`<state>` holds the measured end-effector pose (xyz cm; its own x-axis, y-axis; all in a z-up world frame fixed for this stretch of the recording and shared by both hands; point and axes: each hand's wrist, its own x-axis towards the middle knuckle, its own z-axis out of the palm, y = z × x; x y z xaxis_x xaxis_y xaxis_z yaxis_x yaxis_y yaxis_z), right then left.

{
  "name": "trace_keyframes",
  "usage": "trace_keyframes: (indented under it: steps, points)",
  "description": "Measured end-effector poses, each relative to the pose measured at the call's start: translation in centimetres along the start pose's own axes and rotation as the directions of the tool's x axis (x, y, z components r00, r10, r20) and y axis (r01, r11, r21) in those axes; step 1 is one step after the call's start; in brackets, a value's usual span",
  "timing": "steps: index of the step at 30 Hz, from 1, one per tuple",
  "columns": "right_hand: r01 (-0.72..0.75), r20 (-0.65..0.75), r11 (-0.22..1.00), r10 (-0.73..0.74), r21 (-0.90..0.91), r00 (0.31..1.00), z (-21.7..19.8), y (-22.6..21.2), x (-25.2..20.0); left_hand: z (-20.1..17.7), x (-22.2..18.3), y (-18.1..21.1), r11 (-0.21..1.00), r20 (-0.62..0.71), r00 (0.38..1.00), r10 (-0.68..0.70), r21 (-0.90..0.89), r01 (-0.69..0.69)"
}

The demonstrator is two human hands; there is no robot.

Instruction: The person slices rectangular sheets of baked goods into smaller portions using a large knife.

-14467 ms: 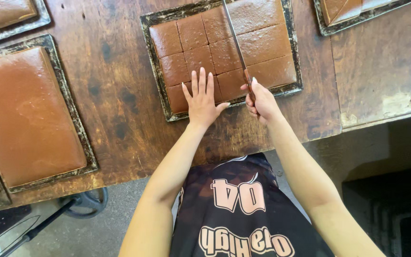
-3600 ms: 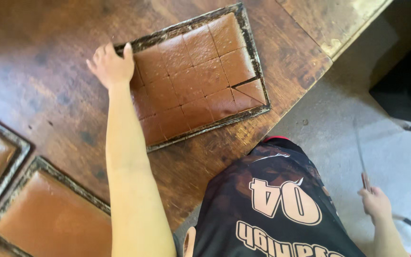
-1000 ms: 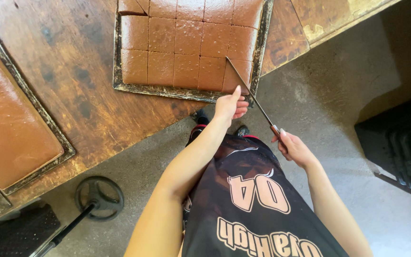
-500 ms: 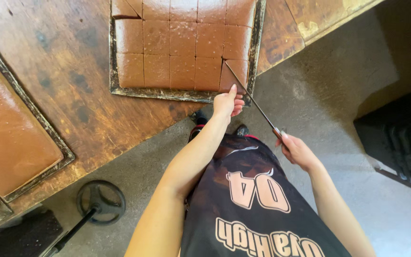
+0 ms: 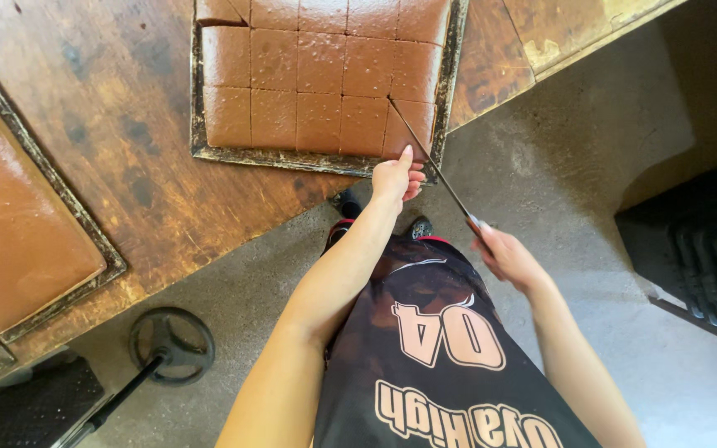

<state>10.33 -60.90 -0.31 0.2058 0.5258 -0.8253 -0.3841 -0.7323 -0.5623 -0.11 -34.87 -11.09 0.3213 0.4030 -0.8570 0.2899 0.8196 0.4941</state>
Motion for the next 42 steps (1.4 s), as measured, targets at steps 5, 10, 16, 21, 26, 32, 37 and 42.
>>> trace_keyframes:
  steps: [5,10,16,21,26,32,37,42]
  points:
    - [0.01,-0.034,0.997,-0.012,-0.076,0.999,0.2,1.6,-1.0,0.1,0.6,0.2,0.998,0.011,0.998,0.067,-0.017,-0.067]
    - [-0.072,0.025,0.997,0.072,0.009,0.997,-1.8,3.1,-4.0,0.6,-0.2,0.2,1.0,-0.034,0.999,0.016,0.001,-0.016]
    - [0.112,0.0,0.992,-0.112,-0.056,0.994,0.8,2.2,0.9,0.5,-0.1,0.3,0.997,-0.032,0.999,0.039,-0.062,-0.041]
    - [-0.15,0.021,0.984,0.149,0.091,0.989,-2.9,6.4,-8.5,0.6,-1.1,0.8,0.996,-0.064,0.995,0.071,0.056,-0.068]
    - [-0.189,0.024,0.974,0.188,0.126,0.982,-4.9,8.4,-12.2,0.2,-2.6,0.9,0.987,-0.048,0.991,0.127,0.105,-0.122]
    - [-0.124,-0.089,0.87,0.188,0.477,0.978,-6.0,16.3,-11.7,0.4,-5.5,-2.6,0.992,0.022,0.999,0.045,0.115,-0.047]
    - [-0.27,-0.317,0.738,0.549,0.618,0.774,-5.5,26.7,-10.7,1.9,-3.1,-5.8,0.987,-0.073,0.989,0.128,-0.086,-0.134]
    - [-0.676,-0.38,0.66,0.748,0.328,0.545,-7.2,34.8,-17.9,1.0,-2.4,-6.8,0.96,-0.078,0.978,0.193,-0.193,-0.204]
